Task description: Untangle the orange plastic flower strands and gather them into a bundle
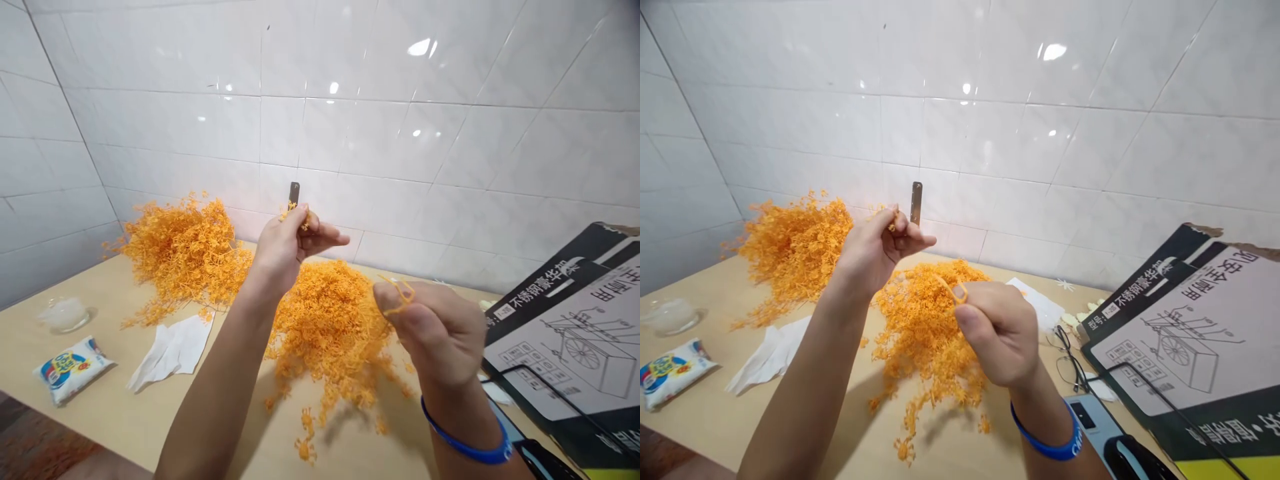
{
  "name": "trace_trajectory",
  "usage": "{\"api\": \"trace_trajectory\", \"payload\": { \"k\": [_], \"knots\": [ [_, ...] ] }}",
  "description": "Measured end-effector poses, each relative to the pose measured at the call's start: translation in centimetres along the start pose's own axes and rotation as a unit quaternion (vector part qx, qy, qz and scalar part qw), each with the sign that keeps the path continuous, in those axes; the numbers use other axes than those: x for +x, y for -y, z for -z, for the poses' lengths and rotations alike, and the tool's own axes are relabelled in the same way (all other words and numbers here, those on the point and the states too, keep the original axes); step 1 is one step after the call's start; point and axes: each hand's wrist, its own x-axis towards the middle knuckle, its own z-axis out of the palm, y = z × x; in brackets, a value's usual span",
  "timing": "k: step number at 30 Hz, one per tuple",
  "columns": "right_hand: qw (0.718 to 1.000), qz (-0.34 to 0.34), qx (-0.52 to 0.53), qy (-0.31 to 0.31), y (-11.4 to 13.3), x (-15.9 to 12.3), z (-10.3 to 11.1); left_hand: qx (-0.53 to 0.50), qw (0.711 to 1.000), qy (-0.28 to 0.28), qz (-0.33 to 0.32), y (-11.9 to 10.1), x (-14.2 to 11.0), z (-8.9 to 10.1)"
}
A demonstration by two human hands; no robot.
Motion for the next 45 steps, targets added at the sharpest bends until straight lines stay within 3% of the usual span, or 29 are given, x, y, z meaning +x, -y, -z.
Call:
{"api": "trace_trajectory", "payload": {
  "k": [2,3,6,9,17,21,24,29,32,37,39,42,45],
  "knots": [
    [0.998,-0.051,0.024,-0.023,-0.5,-0.1,-0.6,-0.059,0.998,-0.004,0.025,0.7,0.3,0.2],
    [0.995,-0.085,0.038,-0.033,-0.9,0.0,-0.8,-0.042,0.999,0.007,0.032,1.2,0.4,0.3],
    [0.978,-0.173,0.098,-0.056,-1.7,0.4,-1.2,0.094,0.996,-0.006,0.002,2.4,0.7,0.2],
    [0.958,-0.216,0.179,-0.052,-2.0,0.8,-1.1,0.184,0.982,-0.022,-0.037,3.0,1.0,0.3],
    [0.929,-0.264,0.254,-0.049,-1.5,1.3,-0.9,0.204,0.978,-0.001,0.034,2.6,0.9,1.3],
    [0.929,-0.249,0.268,-0.048,-1.5,1.2,-0.9,0.254,0.967,0.026,0.013,2.8,0.6,1.7],
    [0.930,-0.227,0.282,-0.066,-1.3,1.2,-0.9,0.257,0.966,0.007,-0.010,1.7,-0.2,1.5],
    [0.938,-0.194,0.280,-0.063,-0.6,1.3,-0.8,0.156,0.981,-0.024,-0.109,-3.2,-3.0,0.7],
    [0.944,-0.179,0.274,-0.050,-0.2,1.4,-0.8,0.164,0.981,-0.005,-0.105,-4.7,-4.4,0.6],
    [0.933,-0.186,0.308,-0.031,1.4,1.1,-1.5,0.156,0.979,0.131,0.005,-1.7,-7.9,1.3],
    [0.919,-0.200,0.340,-0.008,2.3,0.7,-2.2,0.131,0.979,0.148,0.052,-0.2,-10.6,1.5],
    [0.905,-0.222,0.363,0.020,3.0,0.3,-3.6,0.127,0.976,0.115,0.134,0.5,-15.4,1.2],
    [0.905,-0.222,0.358,0.050,2.9,-0.2,-5.6,0.129,0.968,0.021,0.214,0.1,-19.6,1.2]
  ]
}}
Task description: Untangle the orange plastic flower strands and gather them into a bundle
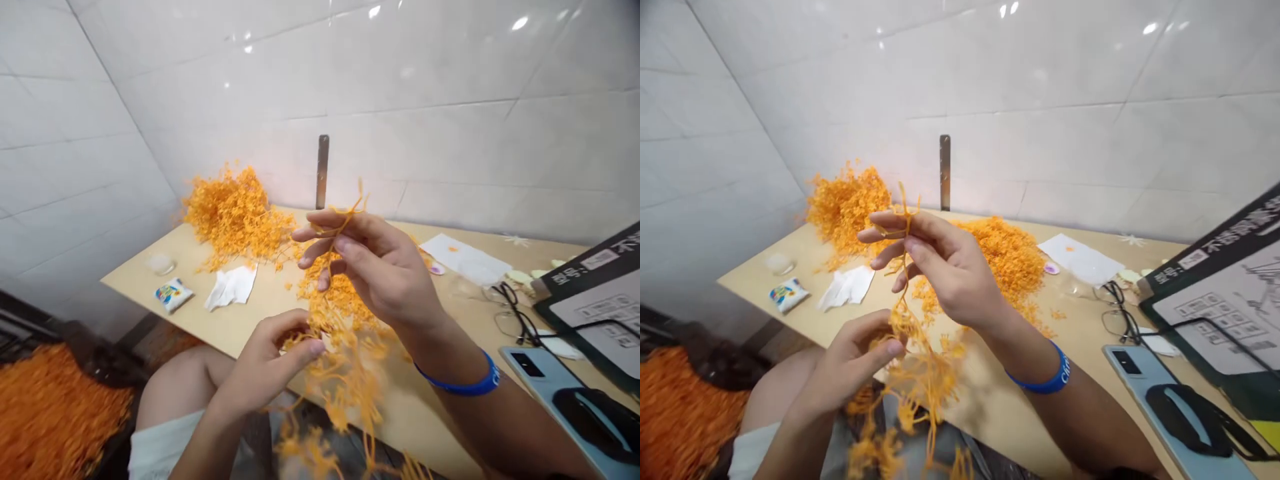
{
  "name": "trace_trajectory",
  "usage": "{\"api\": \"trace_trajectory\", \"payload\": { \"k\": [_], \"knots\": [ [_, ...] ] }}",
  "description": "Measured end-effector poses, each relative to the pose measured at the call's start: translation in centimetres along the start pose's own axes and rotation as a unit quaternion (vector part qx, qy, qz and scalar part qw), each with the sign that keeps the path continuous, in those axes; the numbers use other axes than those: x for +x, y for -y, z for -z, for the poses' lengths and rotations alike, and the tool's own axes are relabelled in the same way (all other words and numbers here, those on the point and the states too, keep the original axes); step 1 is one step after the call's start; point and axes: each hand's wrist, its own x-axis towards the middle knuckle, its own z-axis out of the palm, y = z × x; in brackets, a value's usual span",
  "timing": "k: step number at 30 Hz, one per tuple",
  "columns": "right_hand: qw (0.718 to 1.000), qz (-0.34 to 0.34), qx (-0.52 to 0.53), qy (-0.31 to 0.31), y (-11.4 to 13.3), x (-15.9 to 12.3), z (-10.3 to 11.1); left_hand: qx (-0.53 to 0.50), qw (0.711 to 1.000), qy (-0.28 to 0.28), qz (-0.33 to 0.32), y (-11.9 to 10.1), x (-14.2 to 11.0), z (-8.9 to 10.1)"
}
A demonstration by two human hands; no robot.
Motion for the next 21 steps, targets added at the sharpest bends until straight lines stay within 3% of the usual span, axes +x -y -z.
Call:
{"api": "trace_trajectory", "payload": {
  "k": [4,7,14,18,21],
  "knots": [
    [0.997,-0.048,-0.036,0.055,-2.9,-0.9,-1.5,-0.003,0.988,-0.142,0.061,1.5,-3.9,0.4],
    [0.990,-0.099,-0.071,0.067,-4.9,-2.9,-2.0,0.013,0.982,-0.173,0.069,2.3,-5.3,0.4],
    [0.955,-0.261,0.003,0.144,-8.4,-8.5,-1.4,-0.018,0.990,-0.112,0.078,3.9,-5.3,-0.4],
    [0.928,-0.333,0.079,0.145,-9.8,-11.4,-1.5,-0.019,0.994,-0.042,0.097,4.9,-4.9,-0.4],
    [0.924,-0.355,0.071,0.126,-10.7,-12.5,-1.6,0.002,0.993,-0.011,0.115,5.5,-4.7,-0.2]
  ]
}}
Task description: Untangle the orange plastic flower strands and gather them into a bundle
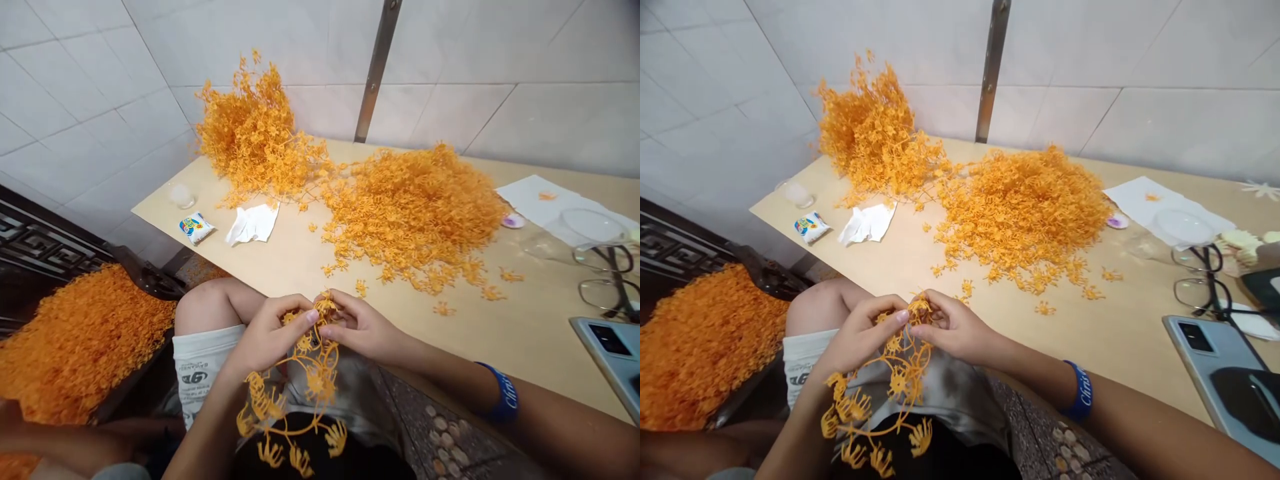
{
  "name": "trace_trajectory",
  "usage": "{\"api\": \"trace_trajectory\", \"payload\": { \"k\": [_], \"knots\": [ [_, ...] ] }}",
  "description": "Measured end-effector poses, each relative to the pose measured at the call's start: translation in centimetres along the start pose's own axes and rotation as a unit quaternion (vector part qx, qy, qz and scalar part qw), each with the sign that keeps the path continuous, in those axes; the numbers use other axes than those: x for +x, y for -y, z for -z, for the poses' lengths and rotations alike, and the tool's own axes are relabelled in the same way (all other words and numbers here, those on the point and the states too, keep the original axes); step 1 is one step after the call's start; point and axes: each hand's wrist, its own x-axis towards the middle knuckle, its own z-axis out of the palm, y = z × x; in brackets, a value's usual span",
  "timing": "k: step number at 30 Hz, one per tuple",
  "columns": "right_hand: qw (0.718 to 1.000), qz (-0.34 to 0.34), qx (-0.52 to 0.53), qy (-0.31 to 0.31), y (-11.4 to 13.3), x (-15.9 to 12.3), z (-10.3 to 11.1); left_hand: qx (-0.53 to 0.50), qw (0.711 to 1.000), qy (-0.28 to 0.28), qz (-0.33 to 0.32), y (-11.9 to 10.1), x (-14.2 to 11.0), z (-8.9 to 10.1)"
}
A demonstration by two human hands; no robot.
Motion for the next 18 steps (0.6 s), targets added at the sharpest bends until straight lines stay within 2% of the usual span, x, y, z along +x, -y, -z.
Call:
{"api": "trace_trajectory", "payload": {
  "k": [6,11,14,18],
  "knots": [
    [0.997,-0.009,-0.037,-0.073,-0.6,0.4,0.6,0.025,0.998,-0.058,-0.006,1.2,1.6,-0.1],
    [0.993,0.013,-0.022,-0.119,-0.5,0.4,1.3,0.014,0.992,-0.105,-0.063,2.4,4.2,-1.0],
    [0.988,0.025,-0.044,-0.147,-0.6,0.4,1.8,-0.011,0.989,-0.128,-0.074,2.8,5.7,-1.5],
    [0.973,0.042,-0.095,-0.208,-0.7,0.6,2.6,-0.017,0.976,-0.198,-0.083,3.1,6.9,-1.8]
  ]
}}
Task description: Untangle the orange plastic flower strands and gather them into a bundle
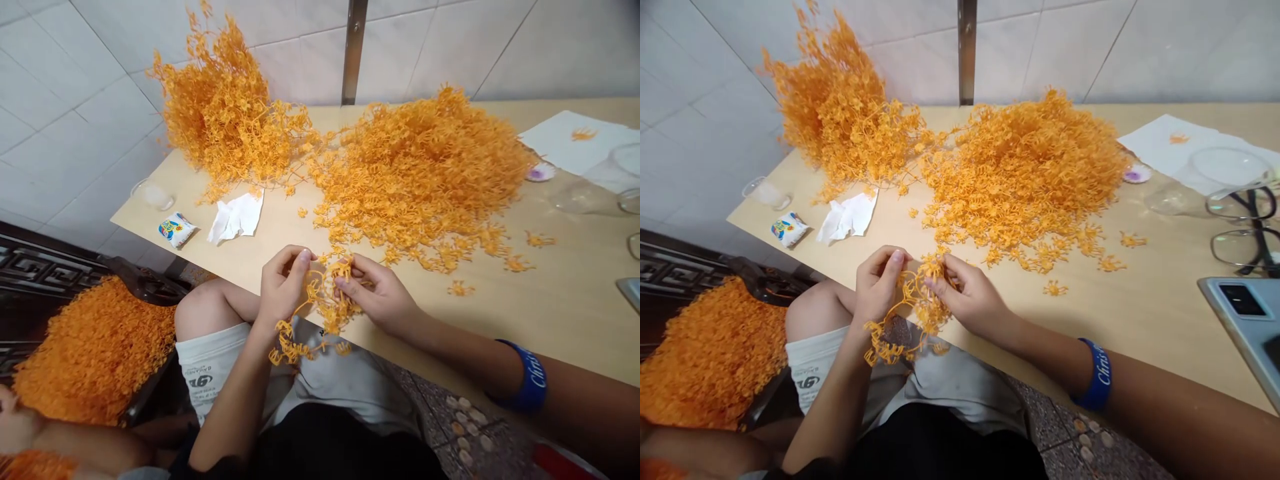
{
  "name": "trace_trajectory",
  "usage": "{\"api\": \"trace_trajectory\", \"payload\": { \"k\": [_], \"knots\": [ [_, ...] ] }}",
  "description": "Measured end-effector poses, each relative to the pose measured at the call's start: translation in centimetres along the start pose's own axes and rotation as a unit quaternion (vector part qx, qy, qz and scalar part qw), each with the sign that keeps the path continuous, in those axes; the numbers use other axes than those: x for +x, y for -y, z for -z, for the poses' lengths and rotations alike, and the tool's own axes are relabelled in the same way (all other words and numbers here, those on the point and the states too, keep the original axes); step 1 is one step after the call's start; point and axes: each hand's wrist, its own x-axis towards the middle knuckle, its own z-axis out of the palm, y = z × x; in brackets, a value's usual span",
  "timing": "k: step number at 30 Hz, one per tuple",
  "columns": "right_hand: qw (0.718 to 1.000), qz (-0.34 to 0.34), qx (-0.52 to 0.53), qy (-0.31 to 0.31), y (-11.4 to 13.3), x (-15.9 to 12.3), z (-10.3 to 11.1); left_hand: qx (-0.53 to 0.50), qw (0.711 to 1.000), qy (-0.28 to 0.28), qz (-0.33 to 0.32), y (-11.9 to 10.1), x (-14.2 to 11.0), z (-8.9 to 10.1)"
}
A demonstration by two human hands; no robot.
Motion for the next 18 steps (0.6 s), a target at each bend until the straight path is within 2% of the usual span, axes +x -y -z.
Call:
{"api": "trace_trajectory", "payload": {
  "k": [3,6,9,13,18],
  "knots": [
    [0.995,0.015,-0.071,-0.062,-0.1,0.6,0.8,-0.013,0.999,-0.007,0.028,0.3,0.4,0.0],
    [0.985,0.042,-0.118,-0.117,-0.2,1.3,1.6,-0.044,0.995,0.055,0.065,0.4,0.6,0.3],
    [0.988,0.040,-0.080,-0.124,-0.1,1.8,2.2,-0.083,0.987,0.107,0.083,0.5,0.9,0.6],
    [0.996,0.010,-0.037,-0.078,0.2,1.7,1.9,-0.142,0.977,0.136,0.080,0.7,1.4,0.5],
    [0.995,-0.046,0.077,0.052,0.3,1.4,1.7,-0.160,0.979,0.109,0.066,1.1,1.6,-0.3]
  ]
}}
